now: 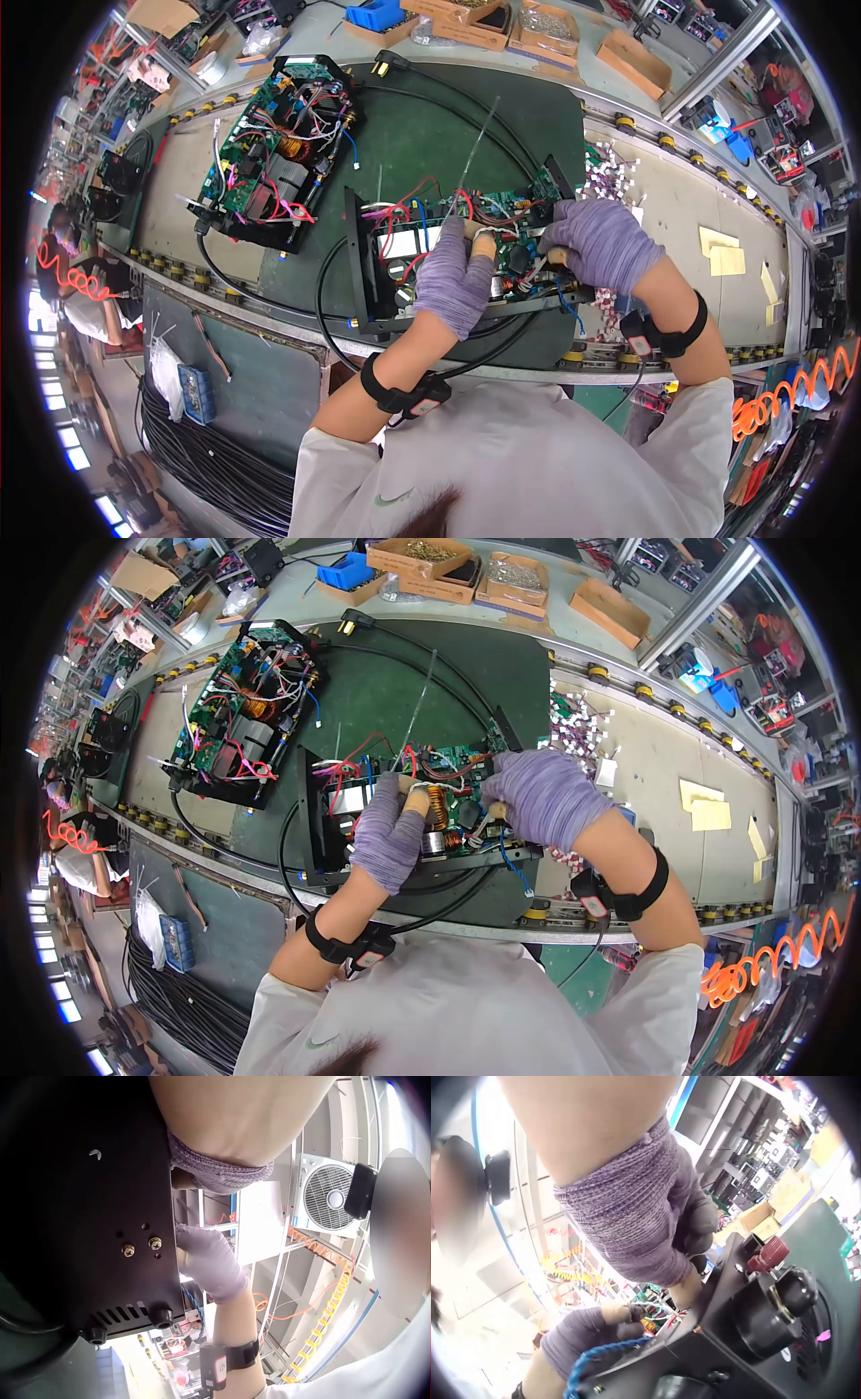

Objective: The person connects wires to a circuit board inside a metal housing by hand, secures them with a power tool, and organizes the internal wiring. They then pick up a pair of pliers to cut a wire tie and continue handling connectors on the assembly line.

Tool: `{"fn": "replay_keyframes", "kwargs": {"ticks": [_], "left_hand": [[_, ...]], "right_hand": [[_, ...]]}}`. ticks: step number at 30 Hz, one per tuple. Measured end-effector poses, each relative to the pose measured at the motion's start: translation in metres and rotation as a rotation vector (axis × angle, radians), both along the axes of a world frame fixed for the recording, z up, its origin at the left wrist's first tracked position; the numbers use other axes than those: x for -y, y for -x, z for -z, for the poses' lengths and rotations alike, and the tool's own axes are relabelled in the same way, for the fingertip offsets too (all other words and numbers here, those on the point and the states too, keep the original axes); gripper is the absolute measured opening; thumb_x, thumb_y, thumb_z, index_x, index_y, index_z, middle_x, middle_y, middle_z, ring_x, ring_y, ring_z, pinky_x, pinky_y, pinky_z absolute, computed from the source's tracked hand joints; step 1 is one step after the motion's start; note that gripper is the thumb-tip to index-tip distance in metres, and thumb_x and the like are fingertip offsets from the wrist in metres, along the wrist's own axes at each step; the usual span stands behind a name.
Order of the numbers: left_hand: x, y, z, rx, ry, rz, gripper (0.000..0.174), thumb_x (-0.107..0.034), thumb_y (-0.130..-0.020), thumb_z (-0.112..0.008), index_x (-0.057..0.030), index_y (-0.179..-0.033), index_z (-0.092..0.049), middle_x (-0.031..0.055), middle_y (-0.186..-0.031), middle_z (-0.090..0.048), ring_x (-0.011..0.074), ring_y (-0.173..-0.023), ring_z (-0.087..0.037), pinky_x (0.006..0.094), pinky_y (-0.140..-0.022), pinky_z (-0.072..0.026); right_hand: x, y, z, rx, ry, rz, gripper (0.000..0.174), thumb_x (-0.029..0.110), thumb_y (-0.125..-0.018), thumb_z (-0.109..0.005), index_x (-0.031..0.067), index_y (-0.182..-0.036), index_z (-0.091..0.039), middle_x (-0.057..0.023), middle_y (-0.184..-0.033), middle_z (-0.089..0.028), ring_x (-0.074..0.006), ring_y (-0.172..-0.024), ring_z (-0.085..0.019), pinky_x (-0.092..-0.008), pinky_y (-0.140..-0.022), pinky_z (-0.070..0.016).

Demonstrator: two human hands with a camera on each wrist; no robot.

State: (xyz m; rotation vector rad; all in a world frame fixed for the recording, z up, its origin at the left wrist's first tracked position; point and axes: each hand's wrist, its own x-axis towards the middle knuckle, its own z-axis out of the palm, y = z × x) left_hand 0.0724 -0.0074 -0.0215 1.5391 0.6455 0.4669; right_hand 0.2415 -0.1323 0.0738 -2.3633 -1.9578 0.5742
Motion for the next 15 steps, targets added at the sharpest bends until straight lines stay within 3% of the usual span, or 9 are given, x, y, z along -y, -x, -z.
{"fn": "replay_keyframes", "kwargs": {"ticks": [2,3,6,9,10,13,14,15], "left_hand": [[-0.004,0.002,-0.001,-0.006,-0.012,0.09,0.021,-0.017,-0.095,-0.057,-0.0018,-0.109,-0.054,0.0087,-0.078,-0.063,0.0158,-0.066,-0.057,0.0308,-0.061,-0.0478],[-0.006,0.002,-0.003,-0.008,-0.019,0.136,0.021,-0.016,-0.095,-0.056,-0.0024,-0.111,-0.054,0.0077,-0.078,-0.063,0.0137,-0.065,-0.055,0.0292,-0.06,-0.0472],[-0.013,-0.003,-0.024,-0.078,0.461,0.038,0.026,-0.013,-0.096,-0.053,-0.0053,-0.121,-0.054,0.0064,-0.08,-0.063,0.0108,-0.064,-0.052,0.0255,-0.057,-0.0448],[-0.011,-0.002,-0.032,-0.008,0.414,-0.099,0.036,-0.013,-0.096,-0.052,-0.0054,-0.131,-0.052,0.0026,-0.078,-0.064,0.0045,-0.058,-0.048,0.0186,-0.053,-0.0412],[-0.014,0.001,-0.033,-0.01,0.404,-0.042,0.038,-0.009,-0.096,-0.049,-0.0077,-0.134,-0.052,0.0056,-0.09,-0.067,0.0052,-0.067,-0.053,0.0186,-0.058,-0.0431],[-0.021,-0.001,-0.006,0.041,0.274,0.335,0.036,-0.006,-0.097,-0.046,-0.0069,-0.132,-0.053,0.0062,-0.099,-0.067,0.0074,-0.083,-0.058,0.02,-0.07,-0.0464],[-0.02,-0.002,-0.001,0.121,0.333,0.357,0.034,-0.005,-0.097,-0.046,-0.0058,-0.13,-0.055,0.0064,-0.11,-0.065,0.0112,-0.1,-0.059,0.0238,-0.086,-0.0474],[-0.017,-0.003,-0.004,0.131,0.324,0.332,0.033,-0.005,-0.097,-0.047,-0.0048,-0.129,-0.056,0.0067,-0.11,-0.065,0.0119,-0.101,-0.059,0.0249,-0.088,-0.0472]], "right_hand": [[-0.002,0.012,0.004,0.258,-0.032,-0.013,0.021,0.011,-0.074,-0.067,0.0103,-0.094,-0.07,-0.0115,-0.103,-0.059,-0.0304,-0.094,-0.062,-0.0412,-0.076,-0.0521],[-0.002,0.013,0.007,0.214,-0.095,-0.021,0.02,0.01,-0.074,-0.066,0.01,-0.094,-0.07,-0.0117,-0.103,-0.06,-0.0304,-0.094,-0.062,-0.0412,-0.076,-0.0521],[-0.003,0.017,0.015,0.099,-0.267,-0.041,0.02,0.009,-0.075,-0.068,0.0092,-0.095,-0.07,-0.0119,-0.101,-0.061,-0.0299,-0.094,-0.063,-0.0404,-0.075,-0.0527],[0.002,0.024,0.017,-0.29,-0.375,0.033,0.024,0.007,-0.071,-0.073,0.0088,-0.095,-0.069,-0.0115,-0.098,-0.061,-0.0289,-0.09,-0.063,-0.0375,-0.075,-0.0539],[0.005,0.024,0.024,-0.348,-0.491,0.001,0.026,0.004,-0.07,-0.077,0.0078,-0.094,-0.069,-0.0096,-0.094,-0.062,-0.0244,-0.087,-0.064,-0.0324,-0.075,-0.0545],[0.01,0.025,0.038,-0.807,-0.574,0.175,0.023,0.004,-0.073,-0.077,0.0074,-0.094,-0.069,-0.0072,-0.098,-0.061,-0.0178,-0.088,-0.063,-0.029,-0.076,-0.0535],[0.015,0.021,0.052,-0.939,-0.552,0.238,0.031,0.003,-0.076,-0.076,0.0068,-0.105,-0.065,-0.0039,-0.1,-0.06,-0.0124,-0.091,-0.06,-0.0285,-0.078,-0.0528],[0.016,0.022,0.059,-1.01,-0.547,0.286,0.036,0.001,-0.077,-0.075,0.0065,-0.11,-0.062,-0.0033,-0.101,-0.059,-0.0119,-0.091,-0.06,-0.0285,-0.079,-0.0528]]}}
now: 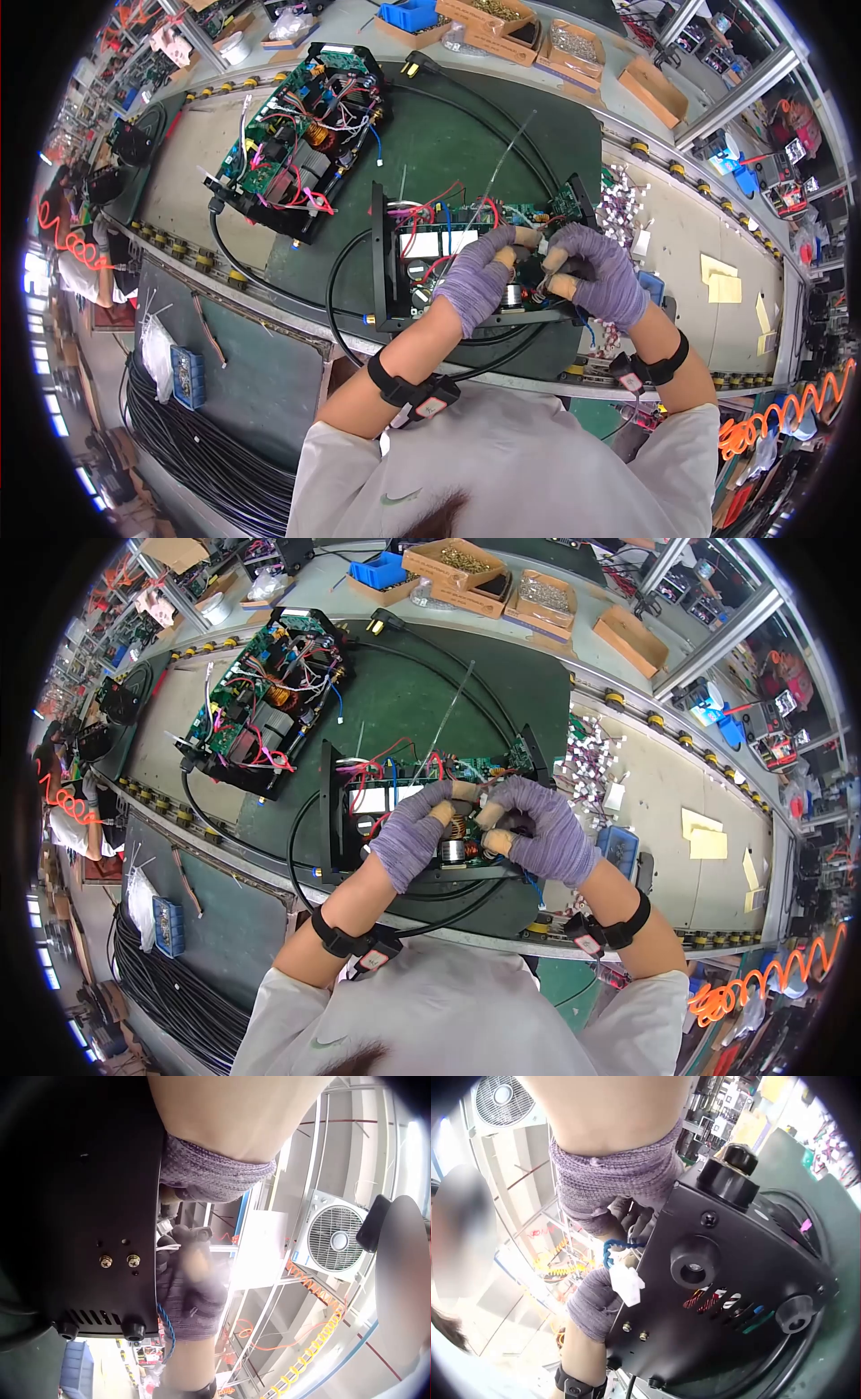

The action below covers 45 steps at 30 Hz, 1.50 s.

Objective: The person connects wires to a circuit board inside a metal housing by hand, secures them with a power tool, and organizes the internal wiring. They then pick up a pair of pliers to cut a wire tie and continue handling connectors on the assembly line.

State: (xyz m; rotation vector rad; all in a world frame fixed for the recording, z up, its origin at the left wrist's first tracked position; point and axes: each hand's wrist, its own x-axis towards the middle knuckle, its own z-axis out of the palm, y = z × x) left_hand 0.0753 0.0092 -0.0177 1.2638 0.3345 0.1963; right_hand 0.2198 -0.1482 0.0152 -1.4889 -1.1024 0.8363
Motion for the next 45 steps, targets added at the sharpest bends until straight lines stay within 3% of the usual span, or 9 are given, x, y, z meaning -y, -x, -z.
{"fn": "replay_keyframes", "kwargs": {"ticks": [5,11,14,17,20,23,32,40,45], "left_hand": [[0.001,0.002,-0.016,-0.036,-0.09,0.044,0.03,-0.003,-0.095,-0.055,-0.0015,-0.125,-0.057,0.0076,-0.114,-0.065,0.0143,-0.106,-0.059,0.0282,-0.096,-0.0462],[0.004,0.003,-0.024,-0.107,-0.068,0.007,0.029,0.002,-0.087,-0.066,-0.0003,-0.115,-0.061,0.0076,-0.108,-0.066,0.0136,-0.096,-0.062,0.027,-0.088,-0.0506],[0.012,0.006,-0.007,0.088,-0.219,-0.14,0.027,0.002,-0.085,-0.068,-0.0002,-0.112,-0.062,0.0071,-0.103,-0.066,0.0123,-0.092,-0.062,0.0266,-0.083,-0.0517],[0.013,0.01,-0.013,0.024,-0.217,-0.112,0.026,0.002,-0.084,-0.068,-0.0004,-0.11,-0.062,0.0069,-0.101,-0.066,0.0119,-0.091,-0.062,0.0264,-0.082,-0.0516],[0.005,0.009,-0.015,-0.093,-0.274,0.021,0.026,-0.004,-0.087,-0.068,-0.001,-0.112,-0.061,0.0059,-0.101,-0.065,0.0117,-0.093,-0.061,0.0265,-0.085,-0.0501],[0.006,0.006,-0.016,0.01,0.025,-0.017,0.028,-0.011,-0.09,-0.066,-0.0014,-0.115,-0.058,0.006,-0.105,-0.063,0.012,-0.097,-0.059,0.0266,-0.088,-0.0481],[-0.004,0.0,-0.001,-0.01,0.0,0.041,0.03,-0.001,-0.084,-0.069,-0.0019,-0.112,-0.057,0.0034,-0.099,-0.061,0.0094,-0.087,-0.058,0.0232,-0.079,-0.0494],[0.005,0.002,-0.019,-0.15,-0.118,-0.036,0.024,0.006,-0.081,-0.067,-0.0018,-0.103,-0.06,0.0014,-0.092,-0.065,0.0057,-0.074,-0.056,0.021,-0.067,-0.0488],[0.009,0.034,-0.041,-0.226,-1.297,-0.183,0.046,-0.017,-0.083,-0.064,-0.0222,-0.128,-0.061,0.0158,-0.128,-0.058,0.0344,-0.101,-0.06,0.0448,-0.086,-0.0499]], "right_hand": [[0.003,-0.002,0.004,-0.288,0.089,-0.027,0.052,-0.005,-0.079,-0.067,0.0048,-0.127,-0.047,-0.0016,-0.104,-0.057,-0.0117,-0.095,-0.059,-0.0286,-0.086,-0.0527],[-0.006,0.013,0.009,-0.157,0.021,0.183,0.049,-0.001,-0.081,-0.066,0.0013,-0.126,-0.047,-0.0042,-0.103,-0.059,-0.0115,-0.09,-0.059,-0.0269,-0.08,-0.0521],[-0.008,0.023,-0.01,0.224,0.196,0.21,0.041,0.005,-0.083,-0.066,-0.0019,-0.121,-0.052,-0.0062,-0.092,-0.062,-0.0104,-0.08,-0.059,-0.0266,-0.072,-0.0517],[-0.01,0.025,-0.025,0.041,0.393,0.213,0.032,0.009,-0.084,-0.066,-0.003,-0.113,-0.059,-0.0067,-0.08,-0.063,-0.0118,-0.071,-0.059,-0.0282,-0.067,-0.0517],[-0.011,0.026,-0.034,0.286,0.446,0.254,0.022,0.007,-0.083,-0.068,-0.0007,-0.103,-0.066,-0.0072,-0.076,-0.065,-0.0149,-0.069,-0.063,-0.0293,-0.065,-0.0515],[-0.009,0.026,-0.031,0.492,0.174,0.269,0.018,0.008,-0.082,-0.07,0.0017,-0.099,-0.068,-0.0102,-0.081,-0.069,-0.0178,-0.071,-0.066,-0.0299,-0.066,-0.052],[-0.01,0.032,-0.026,0.478,0.132,0.307,0.026,0.01,-0.073,-0.078,0.0072,-0.099,-0.073,-0.0112,-0.08,-0.069,-0.0256,-0.073,-0.067,-0.0327,-0.067,-0.0537],[-0.012,0.033,-0.036,1.054,0.104,0.219,0.02,0.018,-0.07,-0.077,0.0136,-0.089,-0.075,-0.0074,-0.079,-0.066,-0.027,-0.074,-0.063,-0.0372,-0.066,-0.0519],[-0.019,0.011,-0.03,1.353,0.417,0.007,0.012,0.019,-0.069,-0.073,0.0158,-0.081,-0.073,-0.0023,-0.079,-0.065,-0.0241,-0.087,-0.06,-0.0372,-0.074,-0.0497]]}}
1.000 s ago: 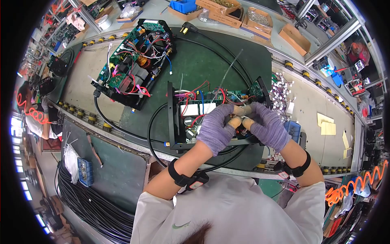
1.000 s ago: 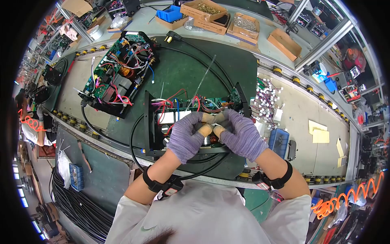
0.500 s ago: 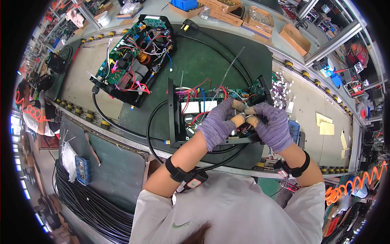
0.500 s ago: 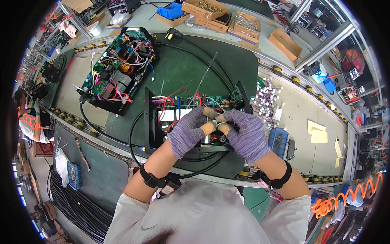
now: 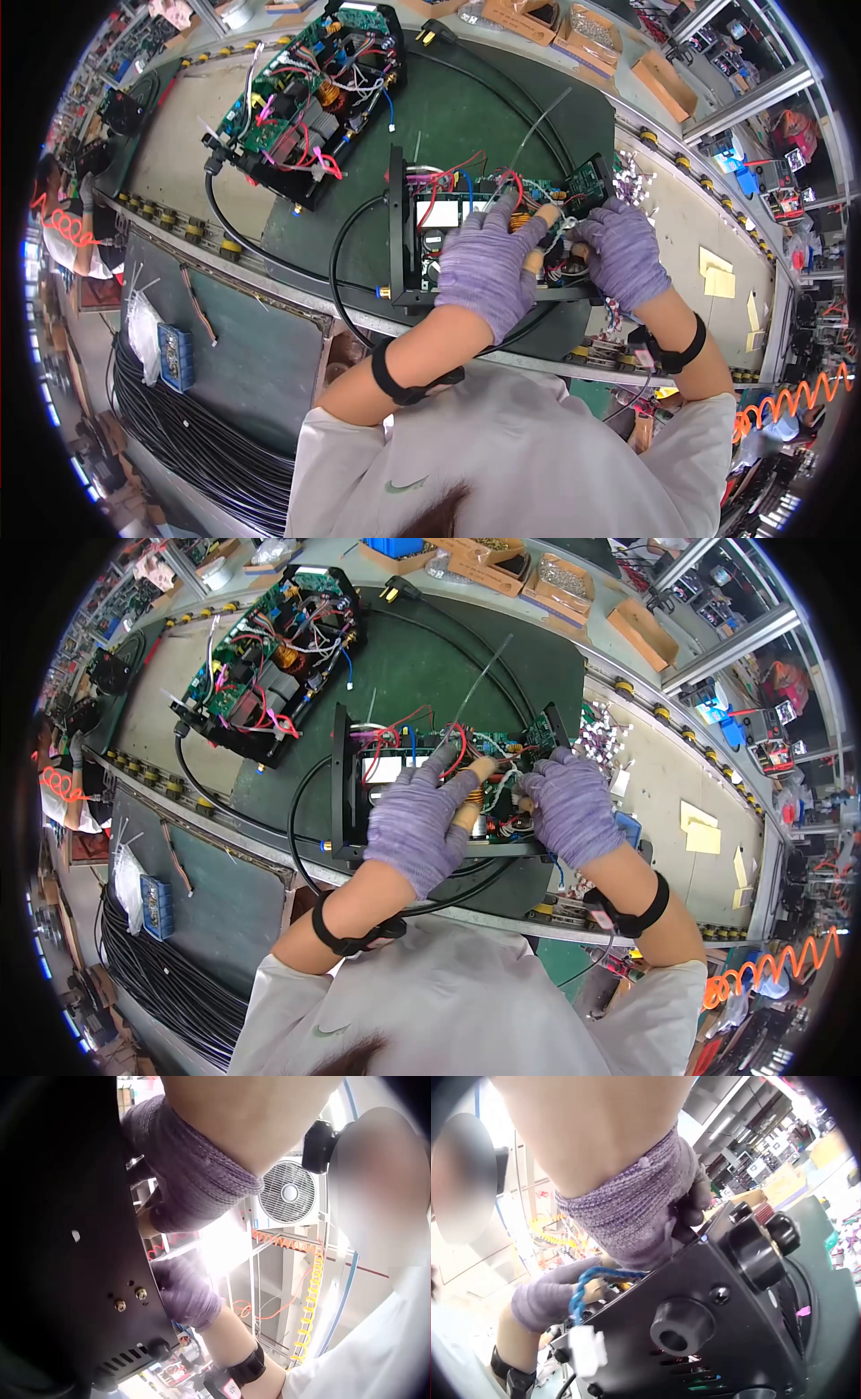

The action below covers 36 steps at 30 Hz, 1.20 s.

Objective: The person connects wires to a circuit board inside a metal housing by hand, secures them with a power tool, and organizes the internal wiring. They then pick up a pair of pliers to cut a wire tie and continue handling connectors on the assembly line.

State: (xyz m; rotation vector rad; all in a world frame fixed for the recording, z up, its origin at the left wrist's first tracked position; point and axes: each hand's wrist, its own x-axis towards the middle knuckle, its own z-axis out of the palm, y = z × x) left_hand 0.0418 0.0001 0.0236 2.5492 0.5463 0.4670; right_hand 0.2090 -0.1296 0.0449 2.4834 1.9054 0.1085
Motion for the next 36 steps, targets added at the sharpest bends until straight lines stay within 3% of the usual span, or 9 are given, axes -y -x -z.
{"fn": "replay_keyframes", "kwargs": {"ticks": [2,5,6,9,10,13,17,25,36], "left_hand": [[-0.01,0.017,-0.001,-0.021,-0.076,-0.035,0.043,-0.024,-0.084,-0.064,-0.0214,-0.126,-0.062,0.0144,-0.127,-0.059,0.0334,-0.106,-0.058,0.0464,-0.089,-0.046],[-0.022,0.035,0.015,0.001,-0.139,-0.139,0.04,-0.027,-0.083,-0.066,-0.0183,-0.122,-0.064,0.0122,-0.121,-0.062,0.0334,-0.108,-0.056,0.0488,-0.092,-0.0433],[-0.024,0.039,0.023,0.033,-0.14,-0.131,0.04,-0.027,-0.082,-0.066,-0.0161,-0.121,-0.065,0.0116,-0.118,-0.062,0.0326,-0.108,-0.056,0.0484,-0.093,-0.0431],[-0.026,0.046,0.03,0.078,-0.124,-0.108,0.038,-0.026,-0.083,-0.065,-0.0113,-0.118,-0.065,0.0108,-0.113,-0.064,0.0305,-0.108,-0.056,0.047,-0.095,-0.0425],[-0.026,0.046,0.03,0.087,-0.115,-0.099,0.038,-0.026,-0.083,-0.065,-0.0101,-0.117,-0.065,0.0107,-0.112,-0.064,0.0299,-0.107,-0.056,0.0465,-0.095,-0.0422],[-0.026,0.045,0.032,0.054,-0.095,-0.092,0.037,-0.027,-0.084,-0.064,-0.0094,-0.116,-0.065,0.0104,-0.112,-0.064,0.0288,-0.107,-0.056,0.0454,-0.097,-0.0416],[-0.027,0.045,0.032,0.039,-0.075,-0.083,0.037,-0.027,-0.084,-0.062,-0.0085,-0.116,-0.065,0.0107,-0.111,-0.064,0.0285,-0.106,-0.057,0.0457,-0.099,-0.0409],[-0.028,0.046,0.032,0.055,-0.043,-0.077,0.038,-0.026,-0.085,-0.061,-0.0081,-0.119,-0.062,0.0107,-0.11,-0.063,0.0278,-0.106,-0.057,0.0445,-0.099,-0.0415],[-0.028,0.047,0.032,0.067,-0.013,-0.078,0.037,-0.024,-0.082,-0.063,-0.0081,-0.116,-0.063,0.0124,-0.113,-0.063,0.0285,-0.107,-0.056,0.0446,-0.099,-0.0407]], "right_hand": [[-0.007,-0.005,0.002,0.022,0.251,0.028,0.015,0.02,-0.065,-0.072,0.0171,-0.079,-0.074,-0.0003,-0.078,-0.066,-0.0237,-0.095,-0.058,-0.0371,-0.081,-0.0476],[-0.024,-0.001,-0.003,0.229,0.486,-0.013,0.017,0.021,-0.063,-0.072,0.0166,-0.079,-0.075,-0.001,-0.077,-0.067,-0.0243,-0.095,-0.058,-0.0373,-0.085,-0.0459],[-0.031,-0.001,0.001,0.2,0.603,0.084,0.021,0.023,-0.063,-0.074,0.0164,-0.083,-0.076,-0.0044,-0.088,-0.069,-0.0258,-0.1,-0.058,-0.039,-0.092,-0.0437],[-0.042,-0.004,0.021,0.301,0.747,0.083,0.023,0.025,-0.064,-0.075,0.0161,-0.086,-0.077,-0.0092,-0.1,-0.068,-0.0268,-0.105,-0.058,-0.0392,-0.095,-0.0426],[-0.045,0.001,0.016,0.266,0.715,0.124,0.025,0.025,-0.065,-0.075,0.0149,-0.088,-0.077,-0.0128,-0.108,-0.066,-0.0276,-0.108,-0.058,-0.0388,-0.096,-0.043],[-0.048,0.012,0.009,0.294,0.672,0.205,0.022,0.023,-0.066,-0.073,0.0139,-0.086,-0.076,-0.0105,-0.103,-0.067,-0.0274,-0.105,-0.059,-0.0396,-0.092,-0.0446],[-0.04,-0.002,0.025,0.125,0.609,0.285,0.019,0.024,-0.067,-0.071,0.0137,-0.083,-0.075,-0.0084,-0.096,-0.067,-0.0272,-0.103,-0.058,-0.0418,-0.086,-0.0451],[-0.044,0.006,0.022,0.286,0.629,0.197,0.02,0.028,-0.068,-0.071,0.0157,-0.082,-0.077,-0.0113,-0.098,-0.067,-0.0292,-0.105,-0.056,-0.0407,-0.09,-0.0389],[-0.038,-0.003,0.034,0.309,0.627,0.161,0.021,0.028,-0.067,-0.072,0.014,-0.082,-0.076,-0.012,-0.098,-0.07,-0.0275,-0.104,-0.059,-0.0442,-0.091,-0.0389]]}}
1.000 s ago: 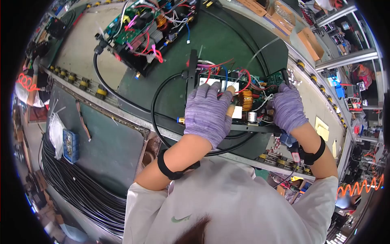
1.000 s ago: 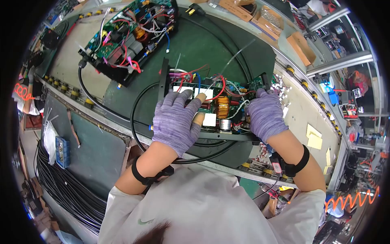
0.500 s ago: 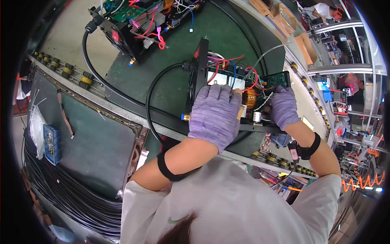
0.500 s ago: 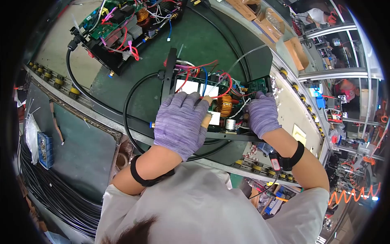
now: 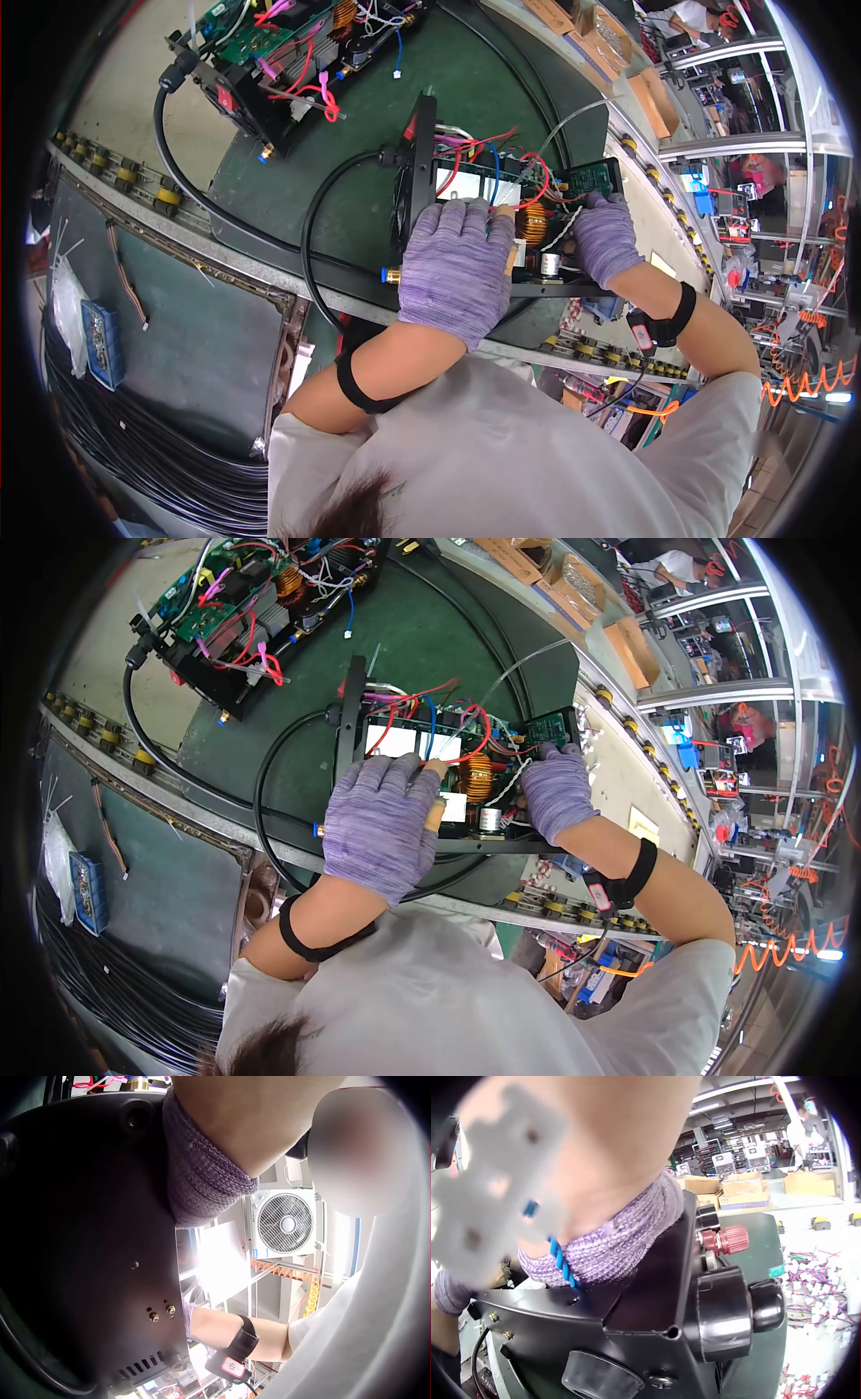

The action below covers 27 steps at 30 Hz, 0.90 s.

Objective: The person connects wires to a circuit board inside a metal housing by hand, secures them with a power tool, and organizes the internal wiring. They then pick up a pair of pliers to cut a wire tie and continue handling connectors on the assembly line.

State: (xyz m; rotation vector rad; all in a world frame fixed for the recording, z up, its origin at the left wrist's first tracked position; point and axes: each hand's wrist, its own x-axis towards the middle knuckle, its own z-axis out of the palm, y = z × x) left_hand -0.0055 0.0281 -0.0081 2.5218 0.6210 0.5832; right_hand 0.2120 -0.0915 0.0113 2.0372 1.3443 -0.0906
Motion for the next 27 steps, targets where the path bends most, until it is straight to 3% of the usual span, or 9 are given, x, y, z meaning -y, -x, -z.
{"fn": "replay_keyframes", "kwargs": {"ticks": [4,8,10,14,21,24,27], "left_hand": [[0.0,0.0,0.001,0.019,-0.001,0.006,0.038,-0.022,-0.082,-0.063,-0.0082,-0.116,-0.061,0.0129,-0.112,-0.063,0.0294,-0.106,-0.057,0.045,-0.098,-0.0414],[-0.001,0.0,0.0,0.021,0.012,0.004,0.038,-0.022,-0.082,-0.062,-0.0087,-0.117,-0.06,0.0127,-0.112,-0.063,0.0294,-0.106,-0.058,0.0448,-0.098,-0.0414],[-0.001,0.0,-0.001,0.016,0.01,0.004,0.038,-0.022,-0.082,-0.062,-0.0092,-0.118,-0.06,0.0124,-0.112,-0.063,0.0294,-0.106,-0.058,0.0448,-0.098,-0.0415],[-0.001,0.0,0.0,0.011,-0.004,0.002,0.039,-0.023,-0.082,-0.062,-0.0105,-0.118,-0.06,0.0116,-0.113,-0.063,0.0289,-0.106,-0.057,0.0448,-0.098,-0.0411],[-0.001,0.0,0.0,0.006,-0.015,0.002,0.038,-0.024,-0.082,-0.061,-0.01,-0.117,-0.061,0.0105,-0.114,-0.063,0.0279,-0.105,-0.057,0.0443,-0.098,-0.0406],[-0.001,0.0,0.0,0.011,-0.025,0.005,0.038,-0.024,-0.082,-0.061,-0.01,-0.117,-0.061,0.01,-0.113,-0.063,0.0275,-0.104,-0.057,0.0438,-0.097,-0.0409],[-0.001,-0.001,0.001,0.017,-0.027,0.004,0.038,-0.024,-0.082,-0.061,-0.0099,-0.117,-0.062,0.0098,-0.113,-0.063,0.0272,-0.104,-0.058,0.0434,-0.097,-0.0412]], "right_hand": [[-0.024,0.017,-0.02,-0.014,0.28,0.092,0.021,0.025,-0.067,-0.073,0.0127,-0.084,-0.076,-0.0136,-0.106,-0.069,-0.0306,-0.11,-0.058,-0.0464,-0.094,-0.0405],[-0.01,0.014,-0.008,0.039,0.043,0.008,0.022,0.025,-0.065,-0.074,0.0128,-0.083,-0.076,-0.0124,-0.107,-0.069,-0.0315,-0.111,-0.057,-0.0457,-0.094,-0.0404],[-0.007,0.011,-0.009,0.04,0.052,-0.06,0.023,0.024,-0.063,-0.074,0.0137,-0.083,-0.076,-0.0115,-0.106,-0.068,-0.0318,-0.109,-0.058,-0.0451,-0.094,-0.0407],[-0.008,0.01,-0.014,-0.039,-0.001,-0.016,0.021,0.019,-0.06,-0.074,0.0169,-0.081,-0.075,-0.0083,-0.097,-0.064,-0.0303,-0.101,-0.057,-0.0417,-0.09,-0.0425],[-0.005,0.001,0.001,-0.107,-0.157,0.213,0.02,0.017,-0.064,-0.074,0.0165,-0.084,-0.075,-0.0085,-0.098,-0.065,-0.0299,-0.1,-0.058,-0.0404,-0.089,-0.0437],[-0.012,0.009,-0.01,-0.106,-0.083,0.22,0.028,0.016,-0.062,-0.075,0.0156,-0.091,-0.075,-0.0096,-0.104,-0.065,-0.0316,-0.102,-0.058,-0.0408,-0.09,-0.0451],[-0.021,0.02,-0.024,-0.011,0.067,0.098,0.036,0.016,-0.06,-0.076,0.0146,-0.096,-0.075,-0.0112,-0.113,-0.064,-0.0336,-0.107,-0.058,-0.0407,-0.092,-0.0457]]}}
